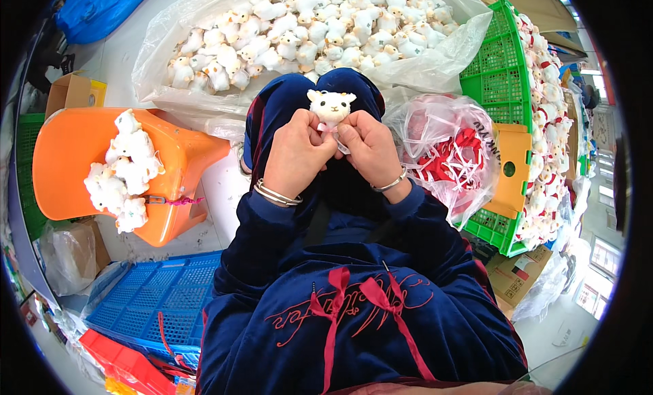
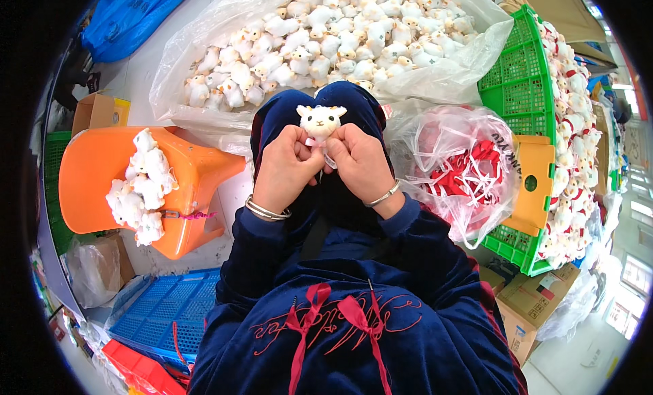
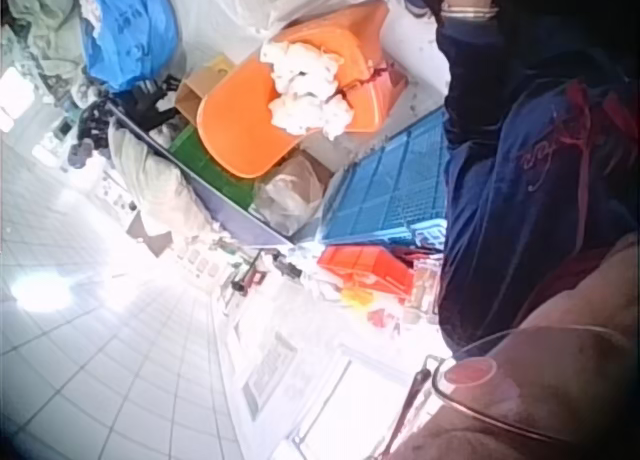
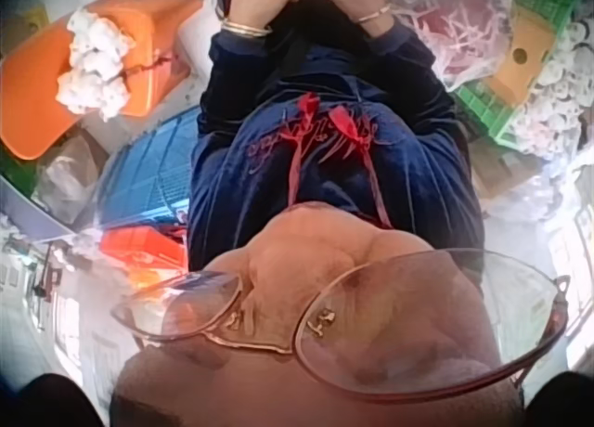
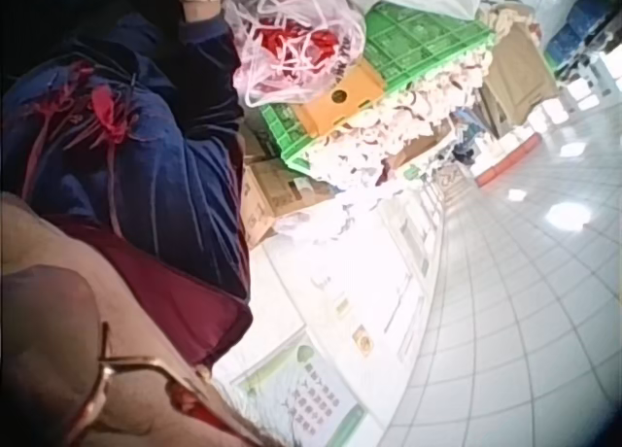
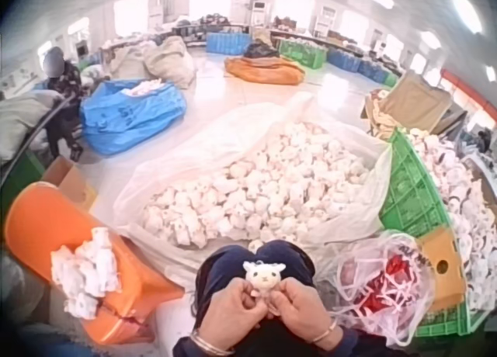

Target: The person ties white ribbons around the necks of small white stuffed toys. They pick up each toy, wrap the ribbon, and tie a knot or bow before placing the finished toy aside.

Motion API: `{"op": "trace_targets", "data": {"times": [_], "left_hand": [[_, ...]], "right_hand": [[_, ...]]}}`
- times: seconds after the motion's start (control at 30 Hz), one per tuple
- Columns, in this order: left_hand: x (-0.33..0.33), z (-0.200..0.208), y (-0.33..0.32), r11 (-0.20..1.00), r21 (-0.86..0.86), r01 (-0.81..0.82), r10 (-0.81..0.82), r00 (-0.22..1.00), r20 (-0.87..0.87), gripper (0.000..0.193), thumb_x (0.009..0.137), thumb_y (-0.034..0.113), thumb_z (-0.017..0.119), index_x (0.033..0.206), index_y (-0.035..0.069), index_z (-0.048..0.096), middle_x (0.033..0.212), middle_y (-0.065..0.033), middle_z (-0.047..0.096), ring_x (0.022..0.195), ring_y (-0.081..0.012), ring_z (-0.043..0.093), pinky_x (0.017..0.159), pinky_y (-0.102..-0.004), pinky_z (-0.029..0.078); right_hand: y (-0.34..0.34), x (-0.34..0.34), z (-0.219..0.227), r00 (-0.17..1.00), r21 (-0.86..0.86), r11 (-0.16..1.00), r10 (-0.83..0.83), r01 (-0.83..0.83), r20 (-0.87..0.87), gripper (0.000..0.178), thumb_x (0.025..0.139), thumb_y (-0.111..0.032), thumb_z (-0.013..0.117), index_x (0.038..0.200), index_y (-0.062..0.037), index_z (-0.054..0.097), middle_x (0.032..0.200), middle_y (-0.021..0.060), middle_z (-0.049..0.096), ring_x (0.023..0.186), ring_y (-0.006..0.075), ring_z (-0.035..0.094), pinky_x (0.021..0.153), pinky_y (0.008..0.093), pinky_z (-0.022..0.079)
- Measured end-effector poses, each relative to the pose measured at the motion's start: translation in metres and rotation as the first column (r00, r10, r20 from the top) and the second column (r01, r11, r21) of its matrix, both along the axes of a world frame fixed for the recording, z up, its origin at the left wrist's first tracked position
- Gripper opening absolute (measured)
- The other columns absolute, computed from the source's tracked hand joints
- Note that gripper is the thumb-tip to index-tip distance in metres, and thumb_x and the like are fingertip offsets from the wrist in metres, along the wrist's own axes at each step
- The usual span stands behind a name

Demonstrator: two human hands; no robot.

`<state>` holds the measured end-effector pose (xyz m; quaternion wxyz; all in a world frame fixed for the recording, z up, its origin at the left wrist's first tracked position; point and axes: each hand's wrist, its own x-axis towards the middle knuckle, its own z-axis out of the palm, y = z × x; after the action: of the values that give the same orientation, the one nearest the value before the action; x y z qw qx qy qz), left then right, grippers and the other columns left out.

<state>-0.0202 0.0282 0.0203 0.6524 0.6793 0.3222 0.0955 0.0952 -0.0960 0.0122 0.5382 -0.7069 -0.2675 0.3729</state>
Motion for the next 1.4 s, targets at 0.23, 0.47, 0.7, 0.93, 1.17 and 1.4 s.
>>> {"op": "trace_targets", "data": {"times": [0.23,0.47,0.7,0.93,1.17,1.4], "left_hand": [[-0.004,-0.005,0.008,0.98,-0.177,0.091,-0.076,0.993,0.09,0.022,0.089,0.007,0.073,0.101,-0.004,0.058,0.079,-0.0101,0.072,0.061,-0.0122,0.068,0.055,-0.0252,0.053],[0.001,0.009,-0.003,0.995,0.005,0.101,-0.101,0.995,0.005,0.023,0.09,0.011,0.074,0.1,-0.004,0.059,0.071,-0.01,0.07,0.061,-0.0147,0.07,0.056,-0.027,0.053],[0.005,-0.006,-0.014,0.989,0.148,-0.008,0.001,0.999,0.048,0.02,0.094,0.014,0.073,0.094,-0.002,0.061,0.067,-0.0078,0.069,0.054,-0.0121,0.065,0.051,-0.0261,0.049],[0.001,-0.01,-0.016,0.997,0.071,-0.011,0.001,0.99,0.142,0.016,0.094,0.01,0.071,0.092,-0.003,0.062,0.067,-0.0109,0.07,0.055,-0.0152,0.069,0.052,-0.0283,0.052],[-0.002,-0.007,-0.009,0.999,-0.033,0.022,-0.019,0.995,0.098,0.01,0.095,0.005,0.065,0.094,-0.004,0.061,0.07,-0.0083,0.07,0.055,-0.0106,0.066,0.051,-0.0253,0.052],[-0.003,-0.013,-0.009,0.997,-0.073,-0.022,0.03,0.993,0.11,0.007,0.096,0.003,0.063,0.094,-0.002,0.058,0.069,-0.0084,0.069,0.054,-0.0113,0.066,0.05,-0.026,0.051]], "right_hand": [[-0.005,0.019,0.01,0.979,-0.079,0.997,0.019,-0.003,0.201,0.015,0.097,-0.014,0.068,0.096,0.0012,0.069,0.079,0.0063,0.071,0.071,0.0124,0.065,0.067,0.0284,0.052],[-0.004,0.023,0.038,0.833,-0.251,0.967,0.173,-0.042,0.526,0.015,0.088,-0.014,0.068,0.09,-0.0002,0.071,0.082,0.0187,0.071,0.077,0.0356,0.069,0.07,0.0417,0.054],[0.001,0.019,0.044,0.789,-0.325,0.944,0.24,-0.054,0.566,0.013,0.093,-0.011,0.065,0.09,0.0011,0.066,0.077,0.018,0.069,0.074,0.031,0.071,0.067,0.0399,0.053],[0.0,0.007,0.015,0.792,-0.219,0.975,0.108,0.033,0.601,0.011,0.099,-0.009,0.059,0.099,0.002,0.06,0.075,0.0139,0.067,0.064,0.0181,0.068,0.059,0.0314,0.053],[-0.002,0.01,0.012,0.942,-0.204,0.979,0.076,-0.008,0.328,0.012,0.102,-0.009,0.056,0.1,0.001,0.061,0.083,0.0055,0.067,0.065,0.0113,0.064,0.06,0.0271,0.051],[-0.004,0.015,0.005,0.994,-0.066,0.998,0.019,-0.012,0.107,0.012,0.099,-0.009,0.061,0.097,0.002,0.063,0.079,0.0049,0.068,0.072,0.011,0.064,0.063,0.03,0.051]]}}
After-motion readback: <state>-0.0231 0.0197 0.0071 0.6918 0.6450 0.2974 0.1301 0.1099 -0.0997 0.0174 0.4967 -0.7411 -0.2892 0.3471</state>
